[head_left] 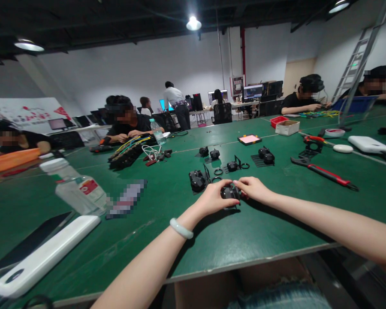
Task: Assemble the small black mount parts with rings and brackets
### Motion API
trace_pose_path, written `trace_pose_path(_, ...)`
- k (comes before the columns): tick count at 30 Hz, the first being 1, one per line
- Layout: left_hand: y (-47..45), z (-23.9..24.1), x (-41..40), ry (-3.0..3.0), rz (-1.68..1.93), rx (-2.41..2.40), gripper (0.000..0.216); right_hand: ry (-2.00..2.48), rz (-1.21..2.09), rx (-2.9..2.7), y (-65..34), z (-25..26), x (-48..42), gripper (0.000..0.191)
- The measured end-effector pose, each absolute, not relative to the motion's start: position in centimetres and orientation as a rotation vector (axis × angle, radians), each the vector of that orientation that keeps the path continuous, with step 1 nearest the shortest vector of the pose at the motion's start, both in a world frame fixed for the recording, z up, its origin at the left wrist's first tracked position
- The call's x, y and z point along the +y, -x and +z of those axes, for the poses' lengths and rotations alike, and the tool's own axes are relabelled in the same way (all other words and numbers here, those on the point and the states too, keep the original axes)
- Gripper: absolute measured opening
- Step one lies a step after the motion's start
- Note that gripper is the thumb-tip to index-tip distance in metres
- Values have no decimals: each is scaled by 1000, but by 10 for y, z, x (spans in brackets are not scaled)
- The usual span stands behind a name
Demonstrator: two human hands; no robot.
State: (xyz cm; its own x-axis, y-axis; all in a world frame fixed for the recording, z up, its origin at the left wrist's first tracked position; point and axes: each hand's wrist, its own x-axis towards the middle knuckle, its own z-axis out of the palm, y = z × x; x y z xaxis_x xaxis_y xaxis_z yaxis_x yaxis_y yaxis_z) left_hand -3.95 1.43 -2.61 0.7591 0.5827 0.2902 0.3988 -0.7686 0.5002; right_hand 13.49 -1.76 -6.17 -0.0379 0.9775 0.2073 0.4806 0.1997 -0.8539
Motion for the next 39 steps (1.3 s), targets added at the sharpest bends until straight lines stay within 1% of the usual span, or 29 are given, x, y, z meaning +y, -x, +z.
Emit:
trace_pose_path(3, 40, -27, 15, -2537, 609, 758, 60, 1320, 949, -1610, -140, -63, -15, 47)
trace_pose_path(5, 40, -26, 14, -2534, 606, 767, 60, 1216, 1089, -1646, -145, -62, -15, 45)
trace_pose_path(7, 40, -26, 14, -2533, 608, 766, 59, 1107, 1167, -1729, -151, -61, -16, 44)
trace_pose_path(8, 40, -25, 14, -2533, 610, 762, 58, 1066, 1182, -1770, -154, -60, -17, 47)
trace_pose_path(11, 40, -24, 13, -2533, 615, 741, 56, 1006, 1197, -1845, -158, -61, -19, 60)
trace_pose_path(13, 40, -24, 12, -2531, 617, 729, 55, 996, 1209, -1852, -157, -62, -19, 63)
trace_pose_path(16, 40, -24, 12, -2525, 615, 736, 55, 1019, 1183, -1843, -156, -63, -19, 60)
trace_pose_path(21, 40, -23, 10, -2516, 612, 736, 55, 1059, 1120, -1850, -155, -59, -20, 50)
trace_pose_path(24, 40, -22, 9, -2514, 612, 742, 56, 1077, 1137, -1824, -154, -57, -20, 46)
trace_pose_path(28, 41, -22, 10, -2516, 608, 760, 57, 1086, 1176, -1765, -151, -58, -19, 43)
trace_pose_path(34, 40, -24, 11, -2535, 607, 783, 59, 1236, 1059, -1668, -146, -65, -14, 42)
trace_pose_path(39, 40, -23, 10, -2548, 603, 780, 59, 1301, 1019, -1571, -141, -65, -13, 39)
